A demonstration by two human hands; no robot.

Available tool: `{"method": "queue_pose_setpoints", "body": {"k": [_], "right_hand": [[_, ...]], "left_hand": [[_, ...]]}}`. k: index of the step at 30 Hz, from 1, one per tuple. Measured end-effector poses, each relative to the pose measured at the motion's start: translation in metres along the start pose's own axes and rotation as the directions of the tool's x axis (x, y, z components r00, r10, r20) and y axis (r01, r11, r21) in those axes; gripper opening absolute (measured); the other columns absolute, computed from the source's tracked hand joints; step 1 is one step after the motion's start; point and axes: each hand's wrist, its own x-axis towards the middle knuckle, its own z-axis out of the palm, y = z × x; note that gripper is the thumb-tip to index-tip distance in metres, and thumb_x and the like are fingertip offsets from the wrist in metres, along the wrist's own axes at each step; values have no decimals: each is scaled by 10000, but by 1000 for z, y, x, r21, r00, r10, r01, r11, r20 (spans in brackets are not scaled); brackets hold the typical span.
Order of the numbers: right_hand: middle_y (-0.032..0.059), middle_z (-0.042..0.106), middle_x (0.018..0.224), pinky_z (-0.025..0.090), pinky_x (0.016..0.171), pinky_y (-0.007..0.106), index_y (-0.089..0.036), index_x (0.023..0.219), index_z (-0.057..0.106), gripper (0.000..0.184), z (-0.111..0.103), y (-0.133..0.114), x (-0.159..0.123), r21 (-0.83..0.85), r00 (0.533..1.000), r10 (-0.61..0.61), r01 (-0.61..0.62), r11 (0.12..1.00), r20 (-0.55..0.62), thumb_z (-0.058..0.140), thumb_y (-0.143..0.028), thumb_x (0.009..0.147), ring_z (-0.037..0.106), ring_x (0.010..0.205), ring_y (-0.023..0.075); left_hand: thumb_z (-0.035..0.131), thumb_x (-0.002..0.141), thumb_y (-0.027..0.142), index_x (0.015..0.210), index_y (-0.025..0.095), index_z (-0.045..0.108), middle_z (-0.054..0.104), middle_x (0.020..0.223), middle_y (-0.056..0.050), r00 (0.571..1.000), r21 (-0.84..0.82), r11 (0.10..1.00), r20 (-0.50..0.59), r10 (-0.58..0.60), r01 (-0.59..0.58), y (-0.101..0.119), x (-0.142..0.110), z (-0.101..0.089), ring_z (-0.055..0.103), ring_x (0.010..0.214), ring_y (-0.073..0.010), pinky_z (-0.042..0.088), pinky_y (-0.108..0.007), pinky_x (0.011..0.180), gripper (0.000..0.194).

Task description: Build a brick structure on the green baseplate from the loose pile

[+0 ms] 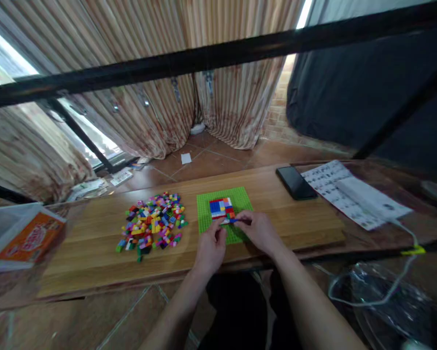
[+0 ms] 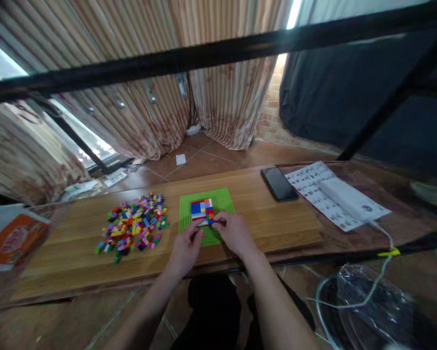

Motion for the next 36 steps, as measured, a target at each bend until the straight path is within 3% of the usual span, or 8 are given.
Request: {"method": "queue_pose_setpoints", "body": {"k": [9, 15, 23, 30, 36], "right_hand": [[16, 729, 761, 465, 669, 260, -198, 776, 676, 43, 8, 2, 7, -9, 998, 28, -28, 1000, -56, 646, -220, 756, 666, 723, 165], [11, 725, 751, 475, 674, 262, -199, 754, 666, 26, 10, 4, 9, -7, 994, 51, -52, 999, -99, 659, -193, 729, 667, 711, 160], [15, 725, 758, 476, 674, 263, -194, 762, 669, 45, 10, 4, 8, 28, 993, 80, -78, 997, -86, 681, -210, 722, 668, 718, 163], [41, 733, 755, 461, 647, 273, -184, 765, 689, 205, 8, 1, 10, 25, 992, 90, -88, 996, -93, 637, -378, 809, 668, 702, 176], [42, 738, 753, 463, 651, 277, -190, 742, 694, 175, 12, -1, 12, -14, 983, 131, -134, 991, -131, 653, -352, 794, 672, 706, 181]], "left_hand": [[476, 884, 236, 1240, 178, 597, 688, 814, -33, 999, 164, 986, 47, -25, 17, 6, -3, 5, 574, 634, -134, 440, -263, 655, 380], [475, 884, 230, 1271, 174, 580, 702, 882, -59, 998, 237, 971, 55, -5, -8, 7, -4, 7, 612, 702, -153, 464, -279, 701, 405], [469, 887, 227, 1284, 168, 570, 709, 887, -73, 999, 276, 961, 44, 5, -17, 7, -5, 9, 649, 769, -182, 499, -323, 778, 414], [479, 887, 213, 1296, 184, 557, 716, 920, -73, 999, 282, 959, 40, 12, -23, 7, -6, 11, 668, 837, -191, 506, -341, 838, 417], [474, 892, 214, 1330, 180, 526, 715, 981, -84, 999, 310, 951, 42, 8, -21, 8, -6, 11, 670, 907, -201, 504, -356, 880, 443]]}}
